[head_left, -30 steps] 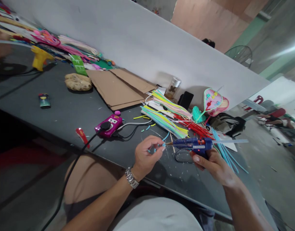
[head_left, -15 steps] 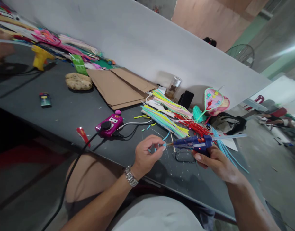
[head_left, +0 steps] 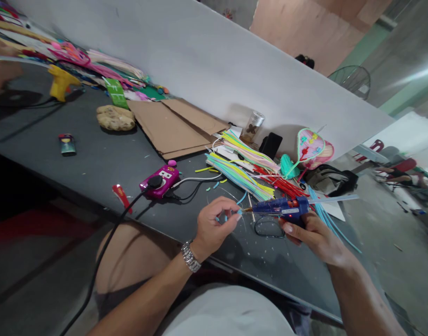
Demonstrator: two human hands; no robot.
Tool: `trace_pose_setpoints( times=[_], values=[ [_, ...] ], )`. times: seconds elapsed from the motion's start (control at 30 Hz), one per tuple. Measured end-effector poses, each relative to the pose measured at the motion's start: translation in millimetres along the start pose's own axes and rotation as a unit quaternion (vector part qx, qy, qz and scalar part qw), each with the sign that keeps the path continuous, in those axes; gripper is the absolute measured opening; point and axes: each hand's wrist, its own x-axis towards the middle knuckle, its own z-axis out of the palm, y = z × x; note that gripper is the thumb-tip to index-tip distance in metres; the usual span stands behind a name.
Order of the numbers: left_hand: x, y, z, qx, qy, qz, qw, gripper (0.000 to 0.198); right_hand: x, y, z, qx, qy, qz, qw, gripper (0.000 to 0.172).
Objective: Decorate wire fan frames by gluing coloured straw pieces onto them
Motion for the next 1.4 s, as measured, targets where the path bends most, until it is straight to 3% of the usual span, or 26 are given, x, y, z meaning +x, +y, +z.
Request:
trace_pose_setpoints(
  times=[0.43,0.6,0.73,0.87,1.0,1.17,1.4],
  values=[
    [1,2,1.4,0.011,0.02,-0.002,1.0,0.005,-6,16,6,0.009,0.015,0.001,1.0,0.055],
    [1,4,1.9,0.023,0.027,0.009,0.999,0.007,-8,10,10,0.009,0.033,-0.026,0.999,0.059],
    [0,3,2.9,0.036,0.04,0.003,0.999,0.006,-6,7,22,0.117,0.042,-0.018,0.992,0.045],
    [0,1,4.8,0.039,0.058,-0.002,0.998,0.005,-6,9,41,0.273,0.046,0.0,0.961,0.047],
    [-1,-2,6.3,0.038,0.07,-0.008,0.997,0.004,-14,12,51,0.358,0.096,-0.027,0.928,0.049],
    [-1,-6,7.9,0.046,0.089,-0.007,0.995,0.006,-34,21,39,0.401,0.199,-0.076,0.891,0.036],
    [3,-7,8.2,0.061,0.101,0.003,0.993,0.007,-62,58,21,0.497,0.356,0.001,0.791,0.03]
  ],
)
